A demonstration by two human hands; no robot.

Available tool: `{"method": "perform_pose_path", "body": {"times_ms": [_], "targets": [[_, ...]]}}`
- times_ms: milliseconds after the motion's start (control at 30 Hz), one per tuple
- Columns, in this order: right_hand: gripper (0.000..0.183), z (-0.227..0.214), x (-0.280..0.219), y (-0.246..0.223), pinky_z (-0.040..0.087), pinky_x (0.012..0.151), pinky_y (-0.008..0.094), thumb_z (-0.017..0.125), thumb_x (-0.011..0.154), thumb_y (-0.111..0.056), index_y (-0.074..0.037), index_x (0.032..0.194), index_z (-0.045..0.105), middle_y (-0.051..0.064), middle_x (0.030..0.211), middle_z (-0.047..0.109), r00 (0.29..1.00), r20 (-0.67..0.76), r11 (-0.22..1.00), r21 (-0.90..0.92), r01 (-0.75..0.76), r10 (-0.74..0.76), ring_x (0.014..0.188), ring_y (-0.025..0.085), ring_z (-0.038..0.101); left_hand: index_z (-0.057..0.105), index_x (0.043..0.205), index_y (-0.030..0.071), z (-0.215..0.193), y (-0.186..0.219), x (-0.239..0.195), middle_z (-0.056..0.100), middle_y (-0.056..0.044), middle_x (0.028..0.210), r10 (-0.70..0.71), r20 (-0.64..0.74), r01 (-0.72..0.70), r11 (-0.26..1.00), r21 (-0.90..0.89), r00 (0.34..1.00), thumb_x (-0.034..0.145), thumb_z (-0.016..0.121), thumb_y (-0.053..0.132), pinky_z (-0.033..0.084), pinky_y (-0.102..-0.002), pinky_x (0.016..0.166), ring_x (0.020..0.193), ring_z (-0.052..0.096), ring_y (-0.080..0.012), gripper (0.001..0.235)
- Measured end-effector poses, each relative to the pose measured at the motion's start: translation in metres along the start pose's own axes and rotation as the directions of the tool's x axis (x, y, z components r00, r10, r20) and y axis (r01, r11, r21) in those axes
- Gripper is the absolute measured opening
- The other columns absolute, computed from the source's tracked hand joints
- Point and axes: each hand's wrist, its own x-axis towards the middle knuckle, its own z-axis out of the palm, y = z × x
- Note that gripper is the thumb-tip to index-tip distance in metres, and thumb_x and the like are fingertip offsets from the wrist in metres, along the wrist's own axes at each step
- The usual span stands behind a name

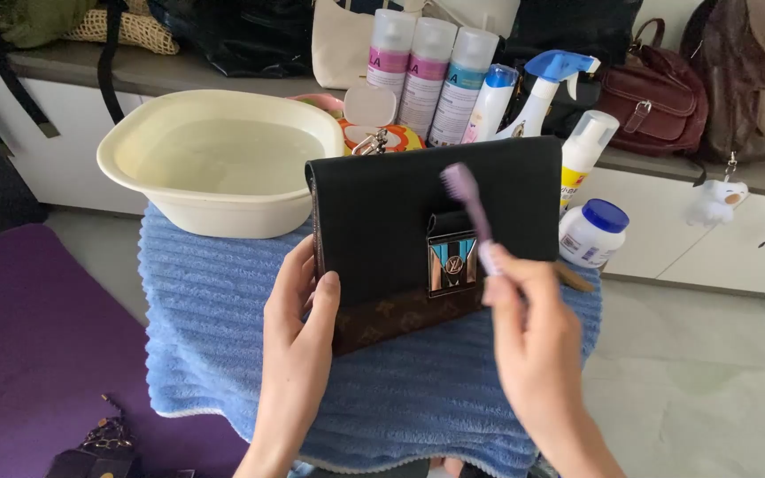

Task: Cleaning a leather handbag using a toothbrush for the hardware, a lime for the leather surface, and a cloth for wiping and polishing.

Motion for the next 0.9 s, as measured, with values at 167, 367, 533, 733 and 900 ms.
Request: {"method": "perform_pose_path", "body": {"times_ms": [167,367,533,733,900], "targets": [[0.031,-0.006,-0.007,-0.010,0.043,0.050,0.025,0.052,0.103,-0.016,-0.010,0.133,0.060,0.003,0.088,0.072,0.997,0.070,0.997,0.079,0.019,-0.025,0.053,0.009,0.051,0.060,0.137,0.012,0.001,0.003,-0.002,0.074,0.000,0.128,-0.047,-0.023,0.048,0.998,0.045,0.999,0.095,0.048,0.019,0.050,-0.028,0.100,0.117,0.066,-0.0099,0.043],[0.033,0.000,-0.010,-0.015,0.063,0.065,0.024,0.053,0.100,-0.022,-0.012,0.130,0.062,0.005,0.106,0.081,0.956,0.277,0.988,0.147,0.055,-0.094,0.086,0.014,0.082,0.063,0.132,0.012,0.002,0.007,-0.003,0.074,0.001,0.118,-0.084,-0.041,0.086,0.995,0.048,0.996,0.092,0.050,0.014,0.049,-0.025,0.089,0.104,0.063,-0.0077,0.042],[0.034,-0.004,-0.007,-0.015,0.064,0.070,0.023,0.053,0.100,-0.021,-0.010,0.131,0.062,0.006,0.110,0.081,0.966,0.254,0.990,0.143,0.016,-0.052,0.091,0.013,0.082,0.063,0.133,0.013,0.003,0.012,-0.003,0.075,0.001,0.127,-0.105,-0.036,0.107,0.993,0.051,0.994,0.091,0.049,0.016,0.051,-0.027,0.095,0.115,0.067,-0.0094,0.044],[0.032,-0.009,-0.007,-0.006,0.048,0.060,0.028,0.051,0.103,-0.021,-0.010,0.132,0.061,0.003,0.091,0.072,0.995,0.037,0.994,0.065,-0.092,0.090,0.060,0.011,0.055,0.062,0.134,0.013,0.002,0.010,-0.003,0.074,0.002,0.126,-0.107,-0.045,0.109,0.992,0.057,0.993,0.093,0.049,0.016,0.049,-0.026,0.092,0.111,0.065,-0.0082,0.043],[0.029,-0.007,-0.010,-0.012,0.060,0.061,0.024,0.053,0.100,-0.017,-0.011,0.127,0.061,0.006,0.121,0.078,0.982,0.143,0.983,0.150,0.106,-0.127,0.078,0.010,0.079,0.063,0.132,0.012,0.002,0.010,-0.003,0.074,0.001,0.123,-0.095,-0.042,0.097,0.994,0.051,0.995,0.090,0.049,0.012,0.049,-0.027,0.094,0.112,0.065,-0.0092,0.045]]}}
